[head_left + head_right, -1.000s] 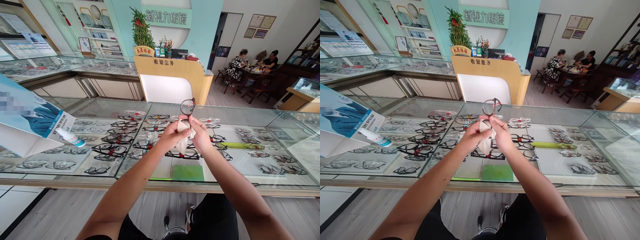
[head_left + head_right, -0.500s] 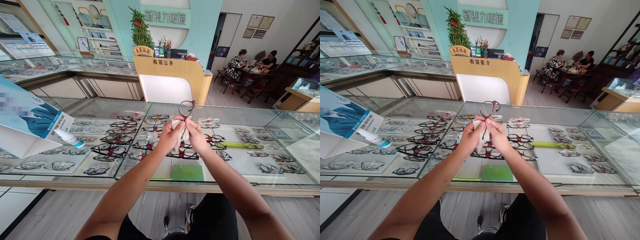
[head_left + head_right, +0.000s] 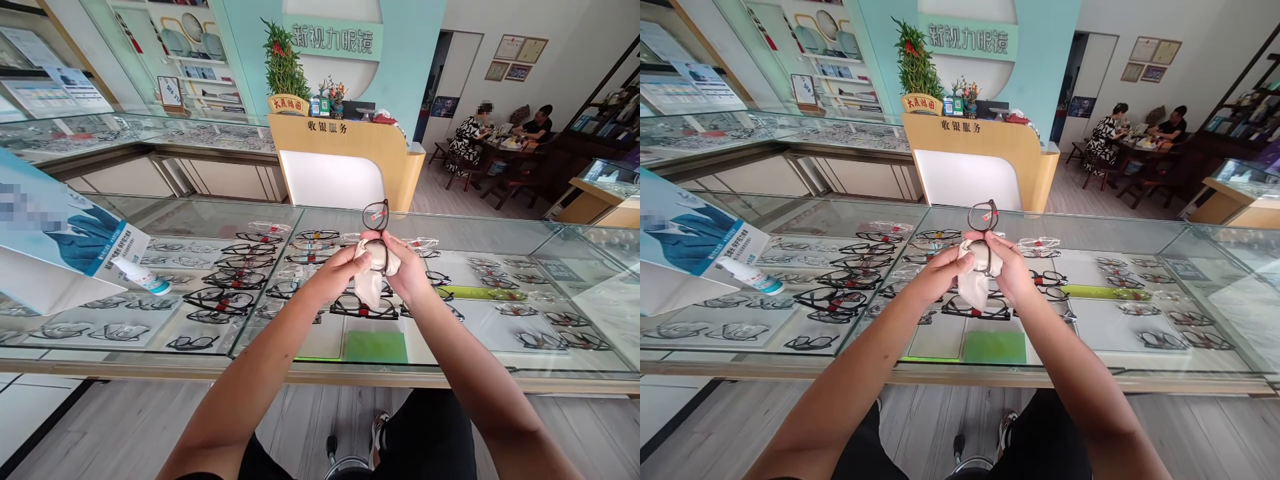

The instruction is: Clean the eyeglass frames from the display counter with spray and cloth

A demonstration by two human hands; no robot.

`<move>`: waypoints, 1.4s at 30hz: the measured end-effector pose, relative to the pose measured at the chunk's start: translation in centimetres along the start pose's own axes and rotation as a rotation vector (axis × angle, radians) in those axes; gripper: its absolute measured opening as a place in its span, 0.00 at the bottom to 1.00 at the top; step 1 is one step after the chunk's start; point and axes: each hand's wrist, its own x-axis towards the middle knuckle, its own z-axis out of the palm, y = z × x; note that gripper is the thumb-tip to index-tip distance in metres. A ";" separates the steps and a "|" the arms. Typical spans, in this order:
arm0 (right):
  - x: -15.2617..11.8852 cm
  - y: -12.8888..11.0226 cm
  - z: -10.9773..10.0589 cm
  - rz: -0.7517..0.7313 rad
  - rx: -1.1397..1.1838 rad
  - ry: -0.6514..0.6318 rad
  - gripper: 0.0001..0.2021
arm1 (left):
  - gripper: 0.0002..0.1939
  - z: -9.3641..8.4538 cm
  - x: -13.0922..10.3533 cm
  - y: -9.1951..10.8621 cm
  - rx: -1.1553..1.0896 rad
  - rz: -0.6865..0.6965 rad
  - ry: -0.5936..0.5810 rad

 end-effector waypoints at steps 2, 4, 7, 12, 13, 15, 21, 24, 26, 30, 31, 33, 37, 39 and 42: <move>0.1 0.2 -0.1 0.000 0.003 0.012 0.26 | 0.31 0.1 -0.1 0.3 0.028 0.011 -0.038; 0.1 0.4 0.0 -0.006 0.008 0.017 0.25 | 0.31 0.6 0.0 0.4 0.038 0.023 -0.034; -0.1 0.7 0.5 -0.031 0.016 0.013 0.25 | 0.32 1.5 0.1 0.3 0.026 0.040 0.032; -0.6 1.6 0.9 -0.072 -0.054 -0.019 0.26 | 0.37 2.3 0.1 -0.2 0.043 0.115 0.224; -0.7 1.7 1.0 -0.077 -0.070 -0.033 0.27 | 0.38 2.3 0.1 -0.2 0.057 0.130 0.266; -0.7 1.7 1.0 -0.103 -0.092 -0.057 0.27 | 0.40 2.1 0.1 -0.4 0.070 0.146 0.321; -0.6 0.7 1.0 -0.181 -0.064 -0.011 0.21 | 0.38 1.1 0.8 -1.6 -0.037 0.063 0.242; -0.2 -0.2 0.2 -0.199 -0.044 0.039 0.22 | 0.37 0.4 1.4 -2.1 -0.145 0.036 0.273; 0.0 -0.7 -0.6 -0.239 -0.053 0.081 0.22 | 0.37 0.0 1.7 -2.1 -0.220 0.055 0.352; 0.5 -1.4 -1.7 -0.310 -0.080 0.065 0.20 | 0.37 -0.9 2.2 -1.1 -0.313 0.136 0.451; 0.5 -1.5 -1.8 -0.310 -0.084 0.054 0.20 | 0.37 -1.1 2.2 -0.7 -0.318 0.149 0.449; 0.6 -1.7 -1.8 -0.291 -0.099 0.040 0.22 | 0.36 -1.4 2.3 -0.1 -0.315 0.171 0.435; 0.5 -2.2 -2.0 -0.251 -0.183 0.019 0.24 | 0.31 -2.0 2.0 0.5 -0.236 0.229 0.444; 0.5 -2.6 -2.3 -0.237 -0.239 -0.005 0.24 | 0.33 -2.1 1.6 0.6 -0.057 0.285 0.456; 0.3 -3.3 -2.7 -0.215 -0.391 -0.089 0.23 | 0.31 -2.2 0.9 0.6 0.328 0.416 0.483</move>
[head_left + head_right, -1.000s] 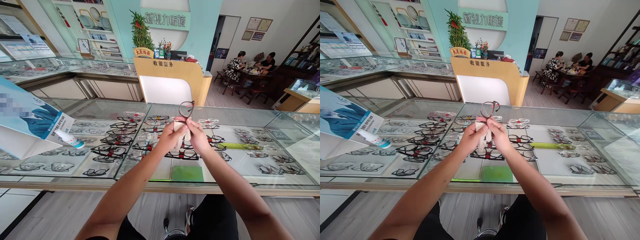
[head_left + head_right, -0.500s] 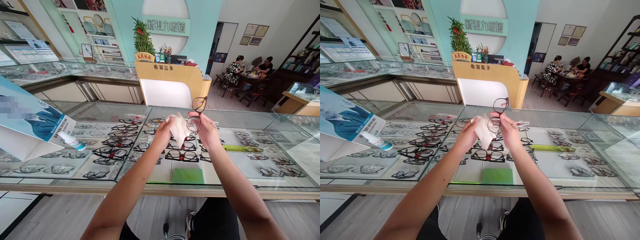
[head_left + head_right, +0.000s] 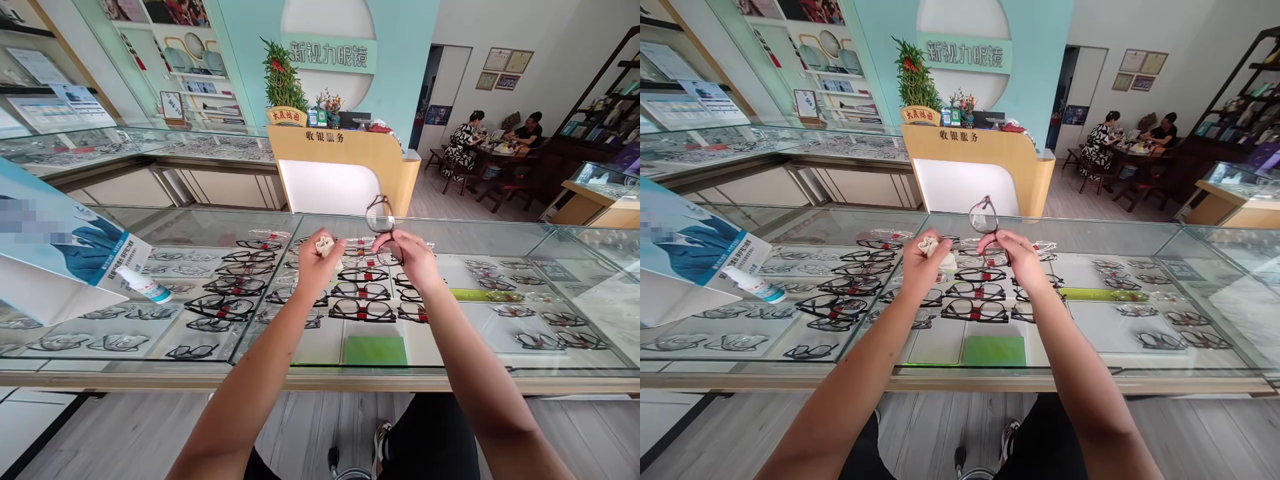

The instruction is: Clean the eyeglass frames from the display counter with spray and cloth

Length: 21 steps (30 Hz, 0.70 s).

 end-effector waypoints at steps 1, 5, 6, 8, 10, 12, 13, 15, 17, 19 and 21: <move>0.0 -0.2 -0.2 0.006 -0.055 -0.038 0.24 | 0.28 -0.1 -0.2 0.0 0.093 0.083 0.001; -0.1 -1.2 -0.9 0.034 -0.170 -0.175 0.23 | 0.19 -0.4 -0.3 -0.5 0.313 0.414 -0.006; -0.1 -1.3 -1.0 0.042 -0.180 -0.216 0.23 | 0.26 -0.4 -0.3 -0.7 0.354 0.481 -0.017; 0.0 -1.5 -1.2 0.066 -0.198 -0.295 0.22 | 0.38 -0.7 -0.1 -1.2 0.443 0.567 -0.048; 0.0 -1.7 -1.4 0.091 -0.204 -0.345 0.21 | 0.41 -0.9 0.0 -1.6 0.525 0.594 -0.085; -0.1 -1.8 -1.6 0.106 -0.207 -0.363 0.20 | 0.40 -1.0 -0.1 -1.7 0.579 0.595 -0.110; -0.1 -1.8 -1.6 0.109 -0.211 -0.368 0.19 | 0.40 -1.0 -0.1 -1.7 0.593 0.596 -0.116; -0.2 -1.9 -1.7 0.109 -0.221 -0.377 0.19 | 0.40 -1.0 -0.2 -1.6 0.602 0.612 -0.122; -0.3 -1.9 -1.7 0.102 -0.241 -0.379 0.20 | 0.39 -1.0 -0.2 -1.4 0.591 0.651 -0.132; -0.4 -1.8 -1.6 0.092 -0.276 -0.373 0.20 | 0.38 -0.9 -0.2 -1.3 0.566 0.694 -0.143; -0.5 -1.6 -1.5 0.073 -0.327 -0.347 0.21 | 0.38 -0.8 -0.2 -1.2 0.544 0.728 -0.137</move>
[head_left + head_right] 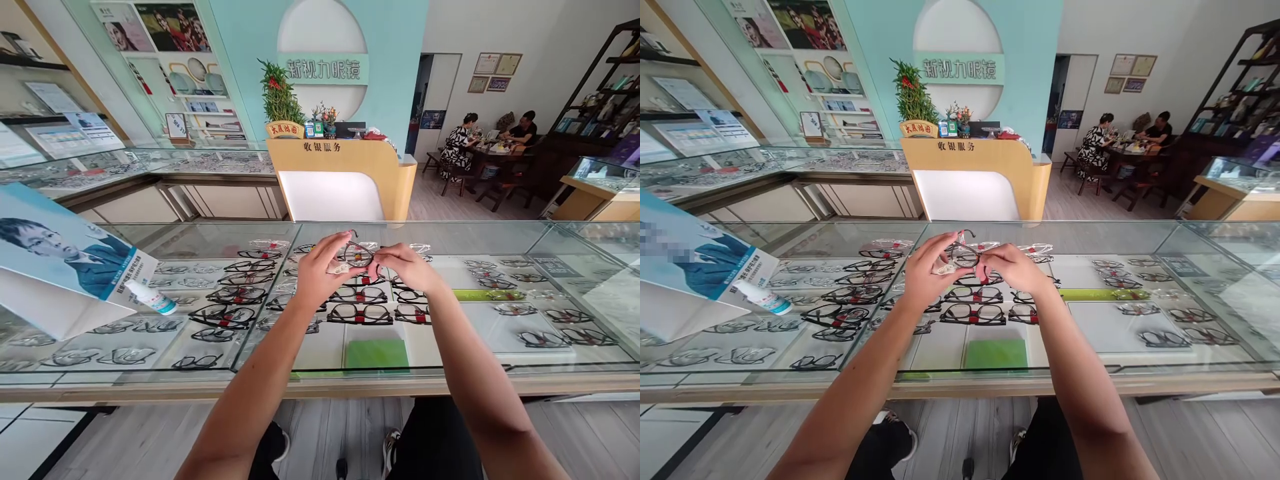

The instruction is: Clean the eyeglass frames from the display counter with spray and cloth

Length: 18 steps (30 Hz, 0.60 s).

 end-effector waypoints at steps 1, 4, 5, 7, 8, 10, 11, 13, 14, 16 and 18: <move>0.0 0.1 0.1 -0.023 -0.041 0.038 0.22 | 0.38 0.0 0.0 0.1 0.001 0.009 0.013; -0.3 0.1 0.5 -0.230 -0.236 0.295 0.23 | 0.36 -0.3 0.4 0.4 0.028 0.029 0.080; -0.5 0.0 0.5 -0.327 -0.309 0.417 0.22 | 0.36 -0.5 0.6 0.5 0.047 0.033 0.108; -1.0 -0.4 0.5 -0.479 -0.430 0.627 0.19 | 0.37 -1.3 1.7 0.8 0.098 0.008 0.159; -1.1 -0.8 0.3 -0.513 -0.473 0.692 0.19 | 0.37 -1.8 2.6 0.8 0.124 -0.014 0.182; -1.3 -1.8 -0.1 -0.518 -0.537 0.738 0.26 | 0.37 -2.9 4.9 0.8 0.158 -0.057 0.234; -1.1 -2.4 -0.4 -0.504 -0.567 0.732 0.32 | 0.37 -3.4 6.3 0.7 0.161 -0.066 0.267; -0.5 -4.0 -1.1 -0.476 -0.628 0.722 0.41 | 0.38 -4.1 9.1 0.5 0.149 -0.070 0.327; -0.1 -4.9 -1.5 -0.470 -0.662 0.727 0.44 | 0.39 -4.4 10.5 0.4 0.137 -0.073 0.347; 0.7 -6.8 -2.1 -0.474 -0.724 0.760 0.46 | 0.39 -4.8 12.7 0.5 0.110 -0.082 0.373; 1.3 -8.4 -2.3 -0.483 -0.764 0.802 0.45 | 0.39 -5.1 13.9 0.9 0.082 -0.087 0.399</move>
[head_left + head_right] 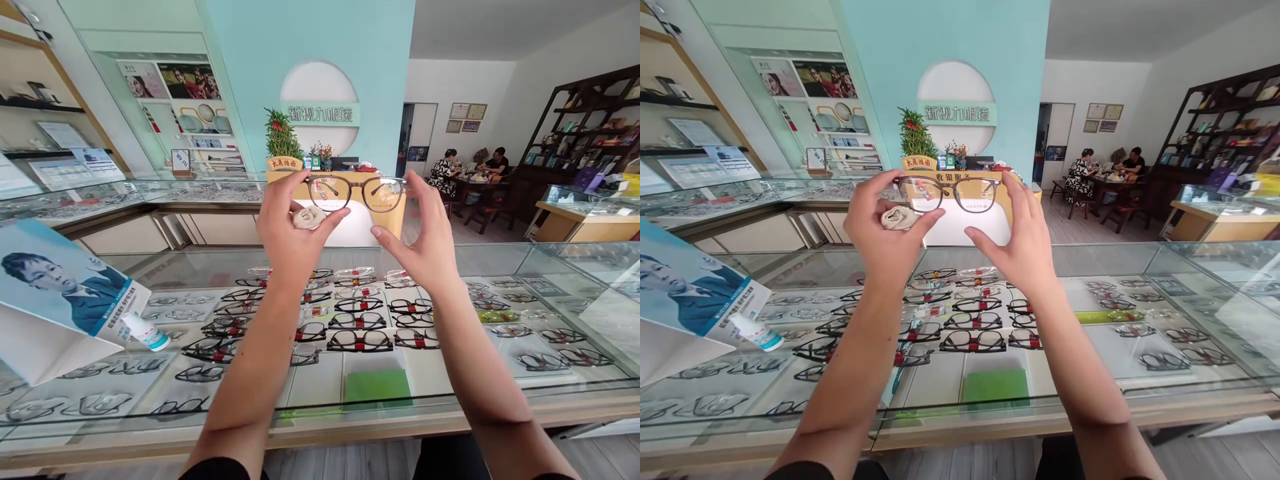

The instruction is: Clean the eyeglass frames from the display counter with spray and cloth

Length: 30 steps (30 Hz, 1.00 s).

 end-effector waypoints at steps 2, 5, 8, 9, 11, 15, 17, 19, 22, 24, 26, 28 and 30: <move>0.7 -0.8 -0.1 0.005 -0.024 0.026 0.43 | 0.38 -0.3 0.4 0.7 -0.022 -0.010 0.026; 0.6 -1.6 0.1 0.028 -0.031 0.047 0.40 | 0.37 -1.0 0.2 1.5 -0.013 -0.014 0.058; 0.2 -1.6 0.3 0.037 -0.023 0.065 0.36 | 0.36 -1.3 -0.2 1.8 0.018 -0.023 0.070; 0.2 -1.5 0.3 0.039 -0.024 0.077 0.35 | 0.36 -1.3 -0.3 1.7 0.022 -0.029 0.067; 0.1 -1.3 0.3 0.046 -0.036 0.105 0.33 | 0.36 -1.0 -0.5 1.7 0.020 -0.038 0.053; 0.2 -1.1 0.0 0.066 -0.059 0.123 0.31 | 0.36 -0.5 -0.8 1.7 0.014 -0.045 0.020; 0.2 -1.1 -0.1 0.075 -0.057 0.119 0.31 | 0.36 -0.4 -0.8 1.7 0.013 -0.034 0.008; 0.2 -1.0 -0.2 0.087 -0.057 0.115 0.30 | 0.36 -0.4 -0.9 1.5 0.010 -0.022 -0.004; 0.2 -0.8 -0.5 0.111 -0.070 0.106 0.30 | 0.40 -0.2 -1.1 1.2 0.001 -0.034 -0.019; 0.2 -0.5 -0.7 0.120 -0.085 0.101 0.31 | 0.40 0.1 -1.3 1.1 -0.005 -0.045 -0.030; 0.2 -0.3 -0.9 0.119 -0.103 0.095 0.32 | 0.36 0.4 -1.6 1.0 -0.007 -0.041 -0.034; 0.2 -0.2 -1.1 0.108 -0.122 0.080 0.33 | 0.34 0.7 -1.7 1.0 -0.006 -0.021 -0.024; 0.2 -0.2 -1.1 0.096 -0.135 0.065 0.33 | 0.34 0.8 -1.8 0.9 -0.012 0.007 -0.002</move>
